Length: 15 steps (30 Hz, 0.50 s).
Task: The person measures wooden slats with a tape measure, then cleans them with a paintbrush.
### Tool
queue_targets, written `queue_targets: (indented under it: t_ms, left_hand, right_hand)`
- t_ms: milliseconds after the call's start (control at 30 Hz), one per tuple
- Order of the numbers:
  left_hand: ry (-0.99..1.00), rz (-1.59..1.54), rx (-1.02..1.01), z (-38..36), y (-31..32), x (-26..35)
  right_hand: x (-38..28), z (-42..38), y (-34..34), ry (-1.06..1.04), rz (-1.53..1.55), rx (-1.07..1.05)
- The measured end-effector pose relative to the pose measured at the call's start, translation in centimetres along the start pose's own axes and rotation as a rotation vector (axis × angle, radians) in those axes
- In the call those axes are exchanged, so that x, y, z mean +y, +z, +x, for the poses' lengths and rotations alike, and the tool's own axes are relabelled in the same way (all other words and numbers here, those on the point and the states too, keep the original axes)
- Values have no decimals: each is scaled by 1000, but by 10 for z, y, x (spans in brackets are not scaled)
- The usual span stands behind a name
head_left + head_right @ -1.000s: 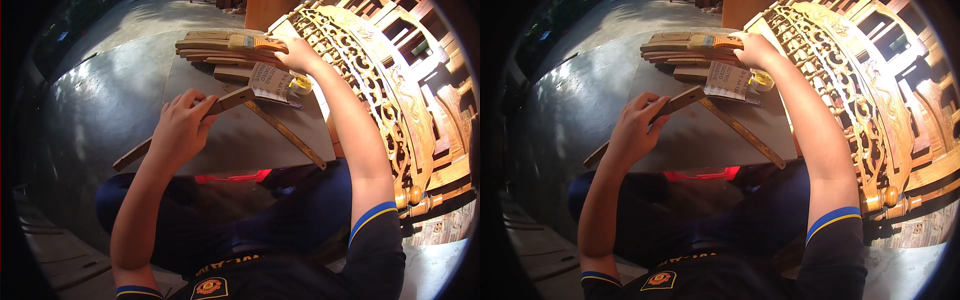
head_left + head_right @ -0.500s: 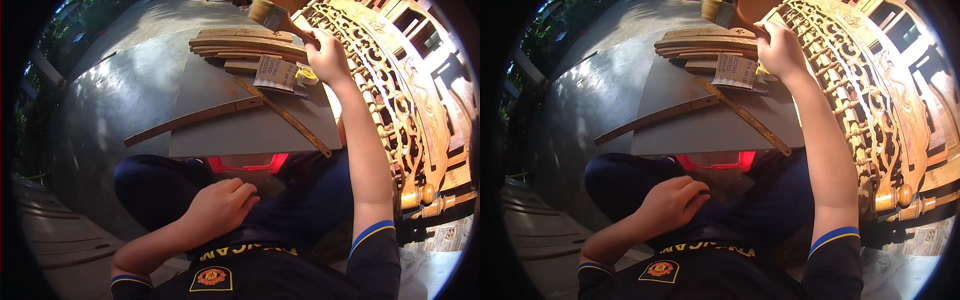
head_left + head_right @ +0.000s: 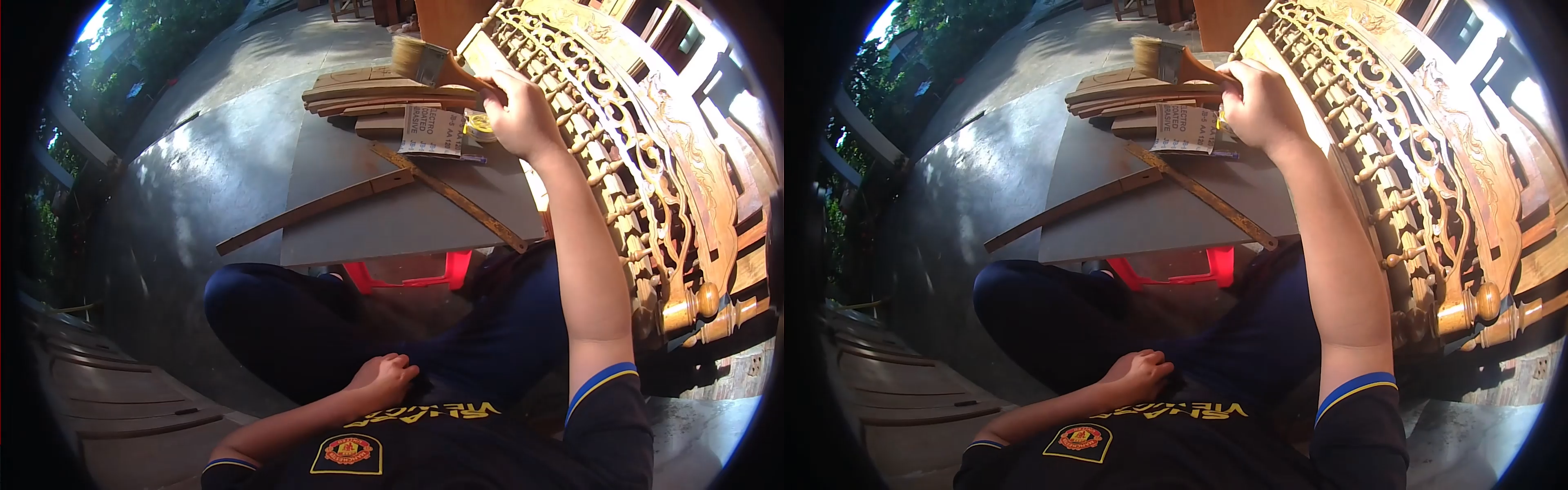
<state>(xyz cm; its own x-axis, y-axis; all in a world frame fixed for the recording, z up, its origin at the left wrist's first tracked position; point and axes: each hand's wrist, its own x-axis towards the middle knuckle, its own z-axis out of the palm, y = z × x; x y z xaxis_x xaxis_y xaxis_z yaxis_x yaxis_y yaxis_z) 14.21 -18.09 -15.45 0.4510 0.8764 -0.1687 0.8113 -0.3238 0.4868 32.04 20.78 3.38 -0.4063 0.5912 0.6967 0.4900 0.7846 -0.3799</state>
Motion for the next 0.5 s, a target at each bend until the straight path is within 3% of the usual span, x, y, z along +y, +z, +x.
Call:
queue_targets:
  t_ms: [233, 333, 433, 500]
  left_hand:
    - [247, 176, 357, 13, 4, -13]
    - [266, 219, 382, 29, -15, -32]
    - [88, 136, 183, 39, -6, -31]
    - [-77, 15, -103, 48, -10, -23]
  right_hand:
    - [7, -3, 10, -33, -23, -84]
    - [4, -2, 9, 19, 46, -166]
    - [-3, -2, 11, 112, 207, -273]
    - [-19, 4, -1, 189, 319, -354]
